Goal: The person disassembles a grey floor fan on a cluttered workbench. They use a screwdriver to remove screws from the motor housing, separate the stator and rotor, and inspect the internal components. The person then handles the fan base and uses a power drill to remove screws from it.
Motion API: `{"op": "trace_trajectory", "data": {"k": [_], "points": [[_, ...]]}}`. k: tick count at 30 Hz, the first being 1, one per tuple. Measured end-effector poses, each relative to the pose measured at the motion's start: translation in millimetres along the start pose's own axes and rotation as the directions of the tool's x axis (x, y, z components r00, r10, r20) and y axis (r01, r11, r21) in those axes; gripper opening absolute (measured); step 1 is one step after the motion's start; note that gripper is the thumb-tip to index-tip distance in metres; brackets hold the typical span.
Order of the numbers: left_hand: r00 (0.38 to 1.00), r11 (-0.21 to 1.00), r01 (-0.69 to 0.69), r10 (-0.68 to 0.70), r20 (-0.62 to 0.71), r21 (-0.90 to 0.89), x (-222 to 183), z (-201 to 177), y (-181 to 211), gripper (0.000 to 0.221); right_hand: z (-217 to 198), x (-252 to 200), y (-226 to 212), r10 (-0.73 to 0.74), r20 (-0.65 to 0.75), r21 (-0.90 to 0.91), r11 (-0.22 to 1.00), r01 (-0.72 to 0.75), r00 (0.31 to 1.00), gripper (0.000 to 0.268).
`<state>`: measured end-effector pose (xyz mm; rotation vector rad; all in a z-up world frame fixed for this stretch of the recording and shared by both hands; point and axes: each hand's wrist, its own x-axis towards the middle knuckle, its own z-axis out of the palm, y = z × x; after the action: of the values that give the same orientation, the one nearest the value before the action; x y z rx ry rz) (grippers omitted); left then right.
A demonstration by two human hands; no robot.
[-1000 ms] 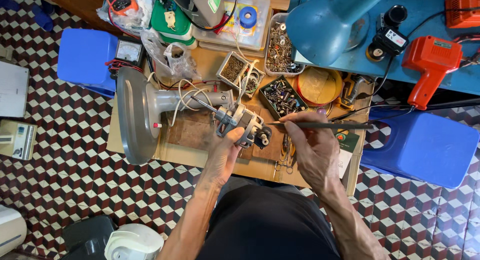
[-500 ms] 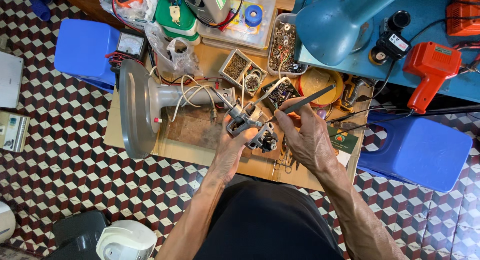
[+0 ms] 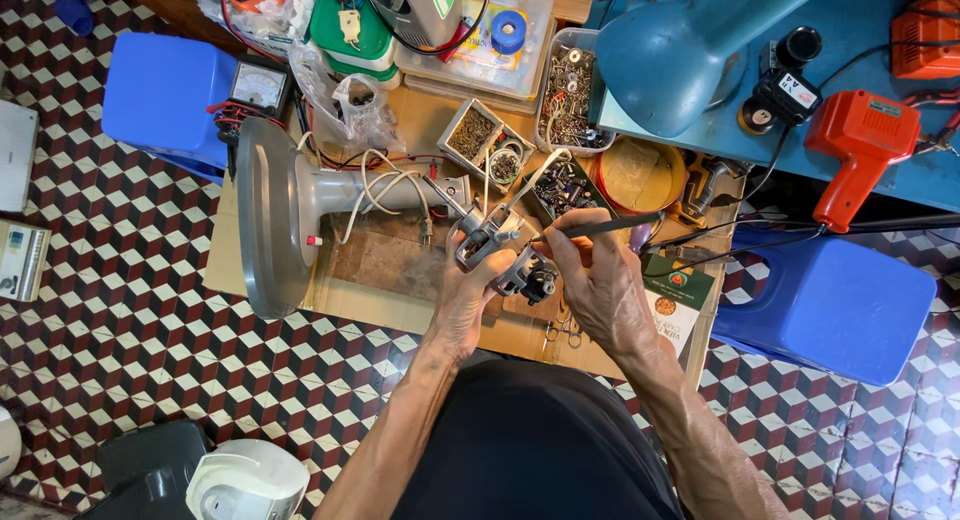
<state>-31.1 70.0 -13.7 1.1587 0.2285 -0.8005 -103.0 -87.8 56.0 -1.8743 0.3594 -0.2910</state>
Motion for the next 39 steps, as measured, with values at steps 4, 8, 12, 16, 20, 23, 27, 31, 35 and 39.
{"op": "trace_trajectory", "data": {"k": [4,8,12,16,20,23,27,31,35,39], "points": [[1.0,0.999,-0.023,0.023,0.014,0.046,-0.6,-0.3,-0.3,0.077,-1.9,8.5,-2.6,0.118,0.049,-0.133,0.985,-0.111,0.992,0.016],[1.0,0.994,-0.02,0.018,0.025,0.103,0.9,0.8,1.0,0.078,-10.4,15.7,0.9,0.205,0.118,-0.235,0.957,-0.173,0.972,0.017],[1.0,0.997,0.001,0.001,-0.027,0.079,1.5,1.3,5.1,0.079,-0.3,4.8,5.1,0.008,0.032,-0.106,0.994,-0.005,0.999,0.013],[1.0,0.999,-0.015,0.016,-0.022,0.033,2.9,4.1,4.3,0.072,11.4,-7.4,13.6,-0.105,-0.096,-0.091,0.991,0.096,0.99,0.012],[0.996,0.997,0.064,-0.067,-0.052,-0.051,6.4,5.6,-5.1,0.066,20.2,-12.1,20.3,-0.168,-0.2,-0.159,0.978,0.138,0.965,0.014],[0.994,0.989,0.097,-0.101,-0.033,-0.112,11.7,4.6,-13.7,0.06,20.6,-8.2,19.3,-0.103,-0.212,-0.119,0.99,0.079,0.972,0.012],[0.993,0.983,0.115,-0.118,-0.01,-0.143,20.5,-4.1,-15.6,0.055,0.7,0.8,10.5,-0.019,-0.205,-0.088,0.996,0.001,0.979,0.014],[0.988,0.935,0.15,-0.132,0.077,-0.321,20.1,-15.4,-3.2,0.052,-37.9,-7.6,-2.0,0.137,-0.312,-0.04,0.987,-0.157,0.94,0.029],[0.978,0.808,0.201,-0.129,0.167,-0.554,11.4,-20.7,14.5,0.049,-49.3,-13.9,18.5,0.183,-0.268,0.179,0.974,-0.138,0.946,0.024],[0.984,0.736,0.15,-0.049,0.169,-0.66,2.9,-24.4,26.2,0.049,-22.8,-32.2,87.9,0.504,-0.078,-0.016,0.862,-0.507,0.86,0.024]]}}
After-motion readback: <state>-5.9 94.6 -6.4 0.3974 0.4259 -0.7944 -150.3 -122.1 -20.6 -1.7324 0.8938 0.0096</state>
